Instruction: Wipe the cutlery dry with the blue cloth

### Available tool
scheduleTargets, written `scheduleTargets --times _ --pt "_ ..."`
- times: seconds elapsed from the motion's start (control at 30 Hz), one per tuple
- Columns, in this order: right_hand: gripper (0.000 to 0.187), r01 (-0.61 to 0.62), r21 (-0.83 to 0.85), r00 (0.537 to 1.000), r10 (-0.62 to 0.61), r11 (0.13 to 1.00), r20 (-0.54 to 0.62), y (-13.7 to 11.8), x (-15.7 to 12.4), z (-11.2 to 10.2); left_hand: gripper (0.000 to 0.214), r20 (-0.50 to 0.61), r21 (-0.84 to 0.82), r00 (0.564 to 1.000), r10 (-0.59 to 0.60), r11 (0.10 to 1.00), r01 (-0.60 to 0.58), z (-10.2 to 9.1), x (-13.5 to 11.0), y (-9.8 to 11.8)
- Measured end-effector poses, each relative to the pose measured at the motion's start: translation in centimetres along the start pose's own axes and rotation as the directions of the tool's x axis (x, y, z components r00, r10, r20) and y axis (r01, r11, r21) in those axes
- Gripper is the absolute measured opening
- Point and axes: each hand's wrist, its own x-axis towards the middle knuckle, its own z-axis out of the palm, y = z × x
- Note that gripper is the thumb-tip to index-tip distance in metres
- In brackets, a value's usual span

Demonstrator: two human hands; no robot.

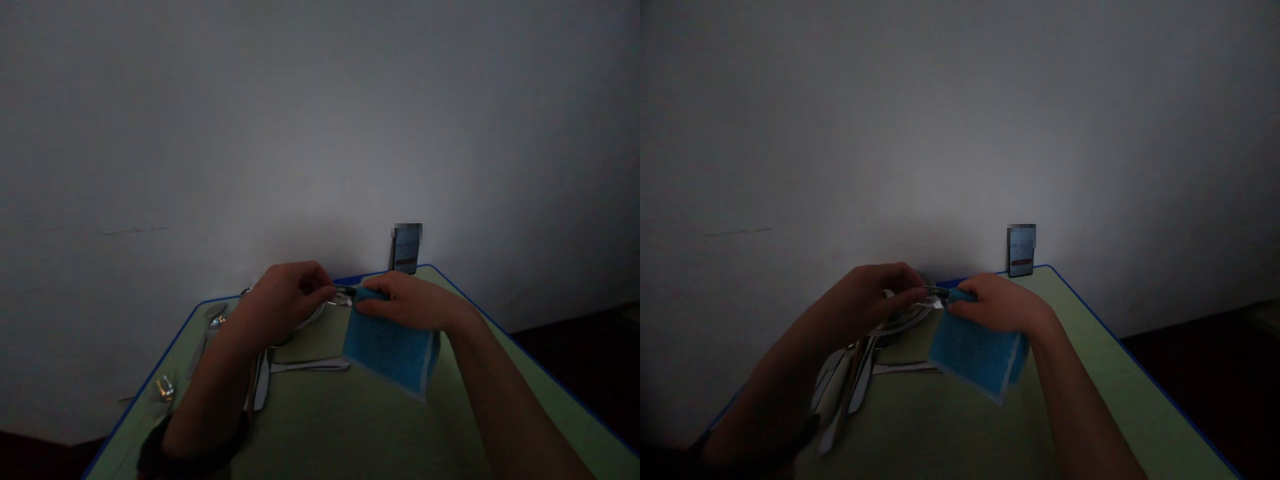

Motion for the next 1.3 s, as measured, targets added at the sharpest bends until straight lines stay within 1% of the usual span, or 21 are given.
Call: scheduleTargets --times 0.07,0.23,0.33,0.57,0.77,0.87,0.93,1.0,1.07,1.13,1.27,1.3 --pt "0.026 0.006 -0.029 1.000 -0.007 1.000 -0.013 -0.2 0.1 0.1 0.018 0.028 -0.013 1.000 0.013 1.000 -0.012 -0.1 -0.1 0.1" --pt "0.026 0.012 -0.075 0.998 -0.016 0.997 -0.056 -0.6 0.2 0.2 0.020 0.054 0.041 0.998 0.018 0.999 -0.020 -0.1 -0.2 0.1" --pt "0.026 0.015 -0.104 0.995 -0.024 0.994 -0.092 -0.7 0.3 0.4 0.017 0.047 0.064 0.999 0.009 0.998 -0.012 0.0 0.0 0.3" --pt "0.029 0.041 -0.085 0.993 -0.050 0.996 -0.108 -0.9 0.4 0.7 0.019 0.030 0.099 0.999 0.033 0.994 -0.036 0.4 0.3 0.7" --pt "0.028 0.059 -0.051 0.990 -0.065 0.997 -0.124 -0.8 0.4 0.8 0.024 -0.021 0.081 0.999 0.028 0.996 -0.026 0.7 0.4 0.9" --pt "0.029 0.039 -0.032 0.990 -0.043 0.999 -0.135 -0.8 0.5 0.8 0.025 -0.070 0.119 0.997 0.020 0.993 -0.012 0.7 0.4 0.9" --pt "0.032 0.024 0.006 0.994 -0.023 1.000 -0.111 -0.9 0.5 0.7 0.024 -0.152 0.168 0.988 -0.003 0.985 0.029 0.5 0.3 0.7" --pt "0.035 0.023 0.065 0.999 -0.020 0.998 -0.049 -0.9 0.3 0.5 0.023 -0.257 0.207 0.966 -0.041 0.974 0.096 0.1 0.2 0.6" --pt "0.038 0.025 0.119 1.000 -0.025 0.993 0.001 -0.8 0.1 0.2 0.022 -0.331 0.207 0.941 -0.071 0.967 0.146 -0.3 0.0 0.4" --pt "0.040 0.002 0.161 1.000 -0.007 0.987 0.030 -0.5 -0.3 -0.1 0.021 -0.353 0.183 0.932 -0.086 0.970 0.159 -0.6 -0.1 0.2" --pt "0.043 -0.121 0.243 0.986 0.089 0.963 0.138 0.7 -1.2 -0.7 0.023 -0.354 0.185 0.928 -0.118 0.964 0.193 -0.8 -0.1 -0.6" --pt "0.042 -0.130 0.247 0.986 0.099 0.960 0.134 1.0 -1.4 -0.8 0.025 -0.341 0.183 0.930 -0.136 0.961 0.208 -0.8 -0.2 -0.8"
